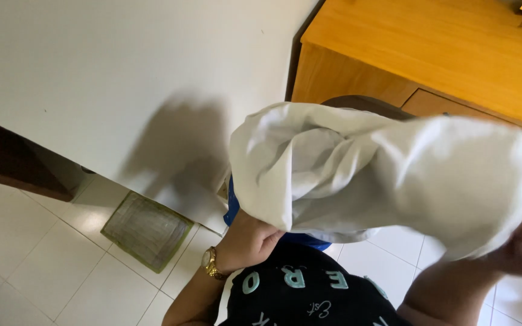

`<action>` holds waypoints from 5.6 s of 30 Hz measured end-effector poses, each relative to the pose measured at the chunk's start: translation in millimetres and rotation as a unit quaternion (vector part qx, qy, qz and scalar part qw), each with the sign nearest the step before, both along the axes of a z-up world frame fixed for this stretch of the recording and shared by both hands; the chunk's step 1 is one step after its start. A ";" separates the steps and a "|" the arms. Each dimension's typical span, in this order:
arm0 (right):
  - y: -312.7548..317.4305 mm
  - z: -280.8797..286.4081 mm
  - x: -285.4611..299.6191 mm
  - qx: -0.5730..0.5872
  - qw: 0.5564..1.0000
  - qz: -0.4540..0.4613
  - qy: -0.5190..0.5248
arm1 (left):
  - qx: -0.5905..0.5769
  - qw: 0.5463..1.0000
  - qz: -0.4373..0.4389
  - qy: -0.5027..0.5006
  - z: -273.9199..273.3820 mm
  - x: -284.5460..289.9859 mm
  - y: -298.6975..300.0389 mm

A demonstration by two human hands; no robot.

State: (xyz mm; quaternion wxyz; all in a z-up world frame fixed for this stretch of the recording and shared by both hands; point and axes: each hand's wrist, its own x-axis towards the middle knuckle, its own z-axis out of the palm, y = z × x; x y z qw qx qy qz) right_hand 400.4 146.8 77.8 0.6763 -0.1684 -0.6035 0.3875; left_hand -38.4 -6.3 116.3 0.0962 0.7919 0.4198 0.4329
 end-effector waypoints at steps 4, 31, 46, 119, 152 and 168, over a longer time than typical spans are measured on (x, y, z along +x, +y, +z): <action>-32.7 5.0 9.8 -0.075 0.996 0.004 -0.055 | -0.051 0.998 0.011 0.028 -13.3 -2.6 -3.1; 69.9 44.8 -113.6 -0.214 0.971 0.106 0.019 | 0.090 0.984 0.144 0.053 24.7 29.3 -24.3; 59.6 102.5 -77.9 -0.124 0.942 0.305 -0.067 | -0.060 0.904 0.219 -0.362 -25.7 -95.3 -21.8; 83.1 -55.1 -193.4 -0.061 0.969 -0.068 -0.231 | 0.157 0.960 0.192 0.129 -23.5 88.5 92.1; -13.0 -83.7 -130.1 -0.165 0.968 -0.151 -0.114 | 0.165 0.967 0.126 -0.148 16.0 51.5 144.6; -72.6 -154.8 -165.5 0.043 0.862 0.152 -0.482 | -0.314 0.786 0.477 -0.238 -364.4 -55.1 71.7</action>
